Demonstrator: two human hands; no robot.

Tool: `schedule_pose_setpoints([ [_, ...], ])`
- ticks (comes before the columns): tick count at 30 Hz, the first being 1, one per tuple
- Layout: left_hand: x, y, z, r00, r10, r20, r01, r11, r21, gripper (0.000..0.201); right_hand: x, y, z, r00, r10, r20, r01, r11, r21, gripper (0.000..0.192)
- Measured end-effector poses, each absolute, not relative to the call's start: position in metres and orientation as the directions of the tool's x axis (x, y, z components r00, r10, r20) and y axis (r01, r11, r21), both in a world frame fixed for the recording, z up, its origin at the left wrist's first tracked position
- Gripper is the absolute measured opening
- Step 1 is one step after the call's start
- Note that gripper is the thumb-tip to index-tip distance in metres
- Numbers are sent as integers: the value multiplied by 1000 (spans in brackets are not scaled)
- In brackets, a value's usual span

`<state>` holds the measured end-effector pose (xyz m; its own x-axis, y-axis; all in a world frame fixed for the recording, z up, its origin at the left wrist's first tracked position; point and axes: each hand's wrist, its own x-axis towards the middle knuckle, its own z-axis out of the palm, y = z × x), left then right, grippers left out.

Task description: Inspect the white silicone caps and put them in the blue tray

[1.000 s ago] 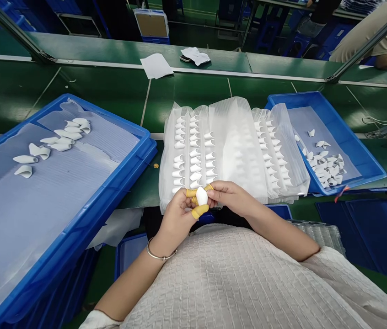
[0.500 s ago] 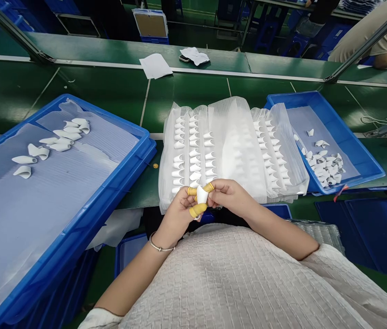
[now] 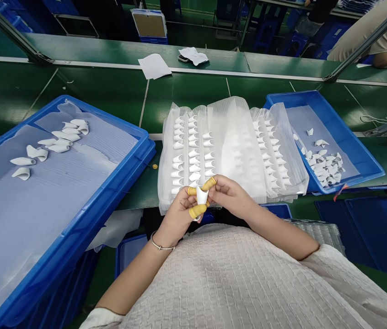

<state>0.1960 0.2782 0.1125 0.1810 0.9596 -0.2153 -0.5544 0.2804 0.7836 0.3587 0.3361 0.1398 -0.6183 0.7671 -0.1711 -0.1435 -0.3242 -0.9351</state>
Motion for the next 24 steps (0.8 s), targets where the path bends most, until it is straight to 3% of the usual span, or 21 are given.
schedule_pose_setpoints([
  [9,196,279,121,250,926,-282,-573,377,728,37,362,336,140,-619,752,-228,-129,-383,-915,13],
  [17,199,275,121,102,949,-299,-281,315,906,35,359,338,141,-546,792,-274,-18,-338,-941,21],
  [24,197,276,118,218,942,-256,-404,326,855,34,362,340,142,-586,751,-305,-48,-408,-912,20],
])
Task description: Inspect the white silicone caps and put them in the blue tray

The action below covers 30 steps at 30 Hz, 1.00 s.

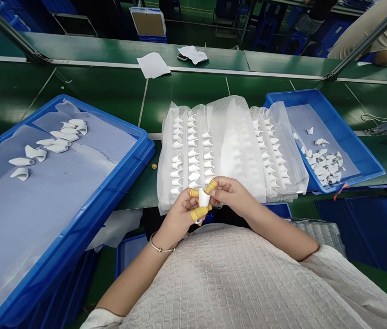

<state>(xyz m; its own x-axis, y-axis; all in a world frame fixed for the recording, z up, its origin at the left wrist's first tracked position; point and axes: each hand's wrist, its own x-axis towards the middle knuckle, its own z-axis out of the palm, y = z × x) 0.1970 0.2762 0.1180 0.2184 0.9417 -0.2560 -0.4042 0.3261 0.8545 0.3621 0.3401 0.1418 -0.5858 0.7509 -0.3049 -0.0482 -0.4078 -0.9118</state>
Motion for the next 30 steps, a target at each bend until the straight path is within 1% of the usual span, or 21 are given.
schedule_pose_setpoints([
  [2,197,276,117,204,945,-257,-382,318,868,33,362,340,142,-587,752,-300,-49,-403,-914,21],
  [7,198,275,118,78,958,-276,-214,286,934,29,359,339,140,-533,802,-269,16,-308,-951,21],
  [9,198,274,119,85,957,-279,-194,290,937,29,360,339,139,-545,793,-272,38,-301,-953,21],
  [14,197,274,119,135,945,-299,-296,326,898,32,363,340,136,-600,755,-265,3,-329,-944,17],
  [18,198,274,118,118,947,-299,-290,321,901,32,362,339,137,-564,778,-277,11,-329,-944,19],
  [21,198,274,119,152,938,-311,-318,344,883,32,362,339,141,-565,774,-285,23,-331,-943,19],
  [26,197,277,121,268,918,-294,-507,393,767,35,364,340,146,-606,750,-266,-20,-349,-937,6],
  [30,196,278,121,303,900,-315,-575,436,692,36,365,339,145,-593,763,-256,-36,-343,-939,6],
])
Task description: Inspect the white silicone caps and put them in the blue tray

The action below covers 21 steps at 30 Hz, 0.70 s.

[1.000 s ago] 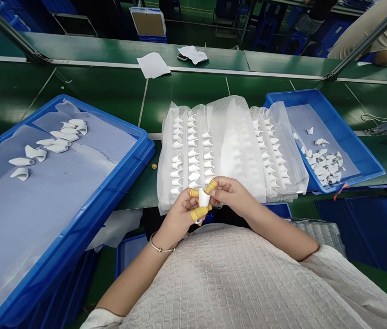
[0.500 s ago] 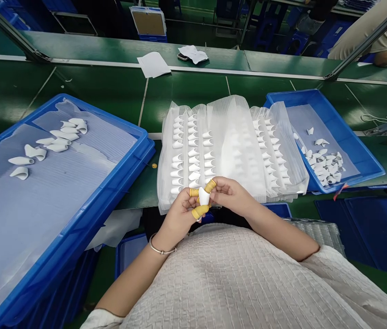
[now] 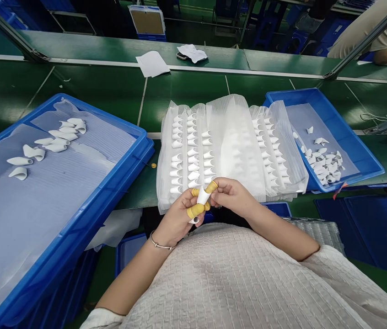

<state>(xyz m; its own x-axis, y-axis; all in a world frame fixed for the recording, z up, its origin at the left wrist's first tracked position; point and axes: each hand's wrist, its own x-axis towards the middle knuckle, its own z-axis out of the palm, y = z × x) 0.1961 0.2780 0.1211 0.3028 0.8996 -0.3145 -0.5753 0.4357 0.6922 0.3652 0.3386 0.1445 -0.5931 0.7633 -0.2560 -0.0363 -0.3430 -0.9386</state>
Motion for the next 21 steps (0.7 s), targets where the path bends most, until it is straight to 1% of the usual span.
schedule_pose_setpoints([
  [9,196,275,121,240,921,-308,-596,390,702,33,366,336,138,-588,772,-242,-76,-351,-933,8],
  [14,194,276,122,249,914,-321,-613,405,679,30,366,336,136,-598,762,-248,-71,-358,-931,8],
  [17,193,276,122,247,908,-337,-619,416,666,31,367,336,136,-605,759,-241,-76,-356,-932,8],
  [21,194,276,122,240,917,-319,-600,399,694,31,366,336,136,-612,757,-229,-89,-354,-931,9],
])
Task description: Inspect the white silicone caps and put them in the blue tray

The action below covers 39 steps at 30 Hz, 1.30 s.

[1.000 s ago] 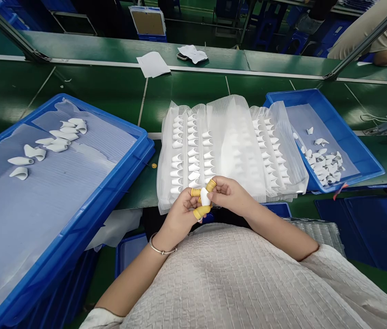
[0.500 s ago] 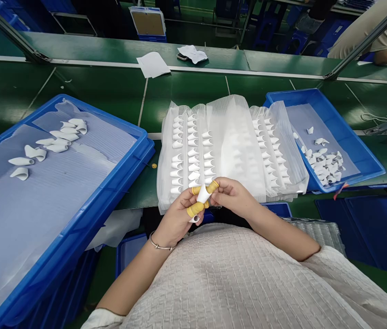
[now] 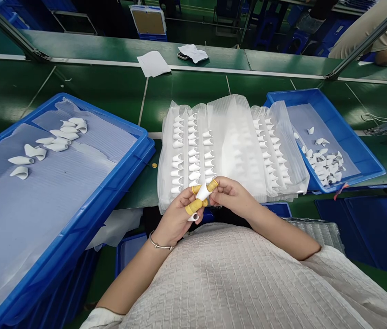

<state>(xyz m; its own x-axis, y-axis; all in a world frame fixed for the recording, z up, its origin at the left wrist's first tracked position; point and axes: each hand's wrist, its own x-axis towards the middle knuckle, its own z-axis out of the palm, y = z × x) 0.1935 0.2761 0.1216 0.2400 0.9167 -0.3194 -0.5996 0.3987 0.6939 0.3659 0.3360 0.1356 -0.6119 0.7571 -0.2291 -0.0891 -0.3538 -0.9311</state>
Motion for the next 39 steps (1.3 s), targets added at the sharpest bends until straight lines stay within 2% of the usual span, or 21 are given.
schedule_pose_setpoints([
  [8,193,277,118,199,943,-268,-523,333,785,33,365,337,132,-625,753,-205,-108,-343,-933,8],
  [12,191,276,117,152,952,-264,-434,305,848,33,367,340,134,-578,796,-180,-89,-281,-956,12],
  [15,189,274,117,108,965,-237,-265,258,929,35,370,344,135,-546,818,-180,-38,-239,-970,18],
  [17,188,272,117,84,976,-202,-105,210,972,35,371,346,135,-573,797,-189,31,-209,-977,24],
  [20,187,271,119,58,987,-148,72,144,987,32,372,349,134,-607,767,-208,88,-195,-977,30],
  [22,188,271,121,44,987,-158,47,156,987,36,373,349,133,-614,761,-209,50,-227,-973,30],
  [26,192,274,123,39,966,-255,-161,258,953,35,373,349,129,-632,754,-177,-76,-288,-955,29],
  [30,192,275,121,27,963,-267,-172,268,948,24,375,347,124,-652,737,-181,-80,-304,-949,32],
  [34,190,273,118,-78,986,-150,-1,151,989,20,376,346,123,-660,734,-163,-13,-227,-974,44],
  [37,188,272,115,-114,993,19,217,6,976,14,374,347,124,-642,743,-190,64,-195,-979,34],
  [39,188,271,115,-95,992,89,296,-57,954,12,372,347,126,-628,746,-222,93,-211,-973,30],
])
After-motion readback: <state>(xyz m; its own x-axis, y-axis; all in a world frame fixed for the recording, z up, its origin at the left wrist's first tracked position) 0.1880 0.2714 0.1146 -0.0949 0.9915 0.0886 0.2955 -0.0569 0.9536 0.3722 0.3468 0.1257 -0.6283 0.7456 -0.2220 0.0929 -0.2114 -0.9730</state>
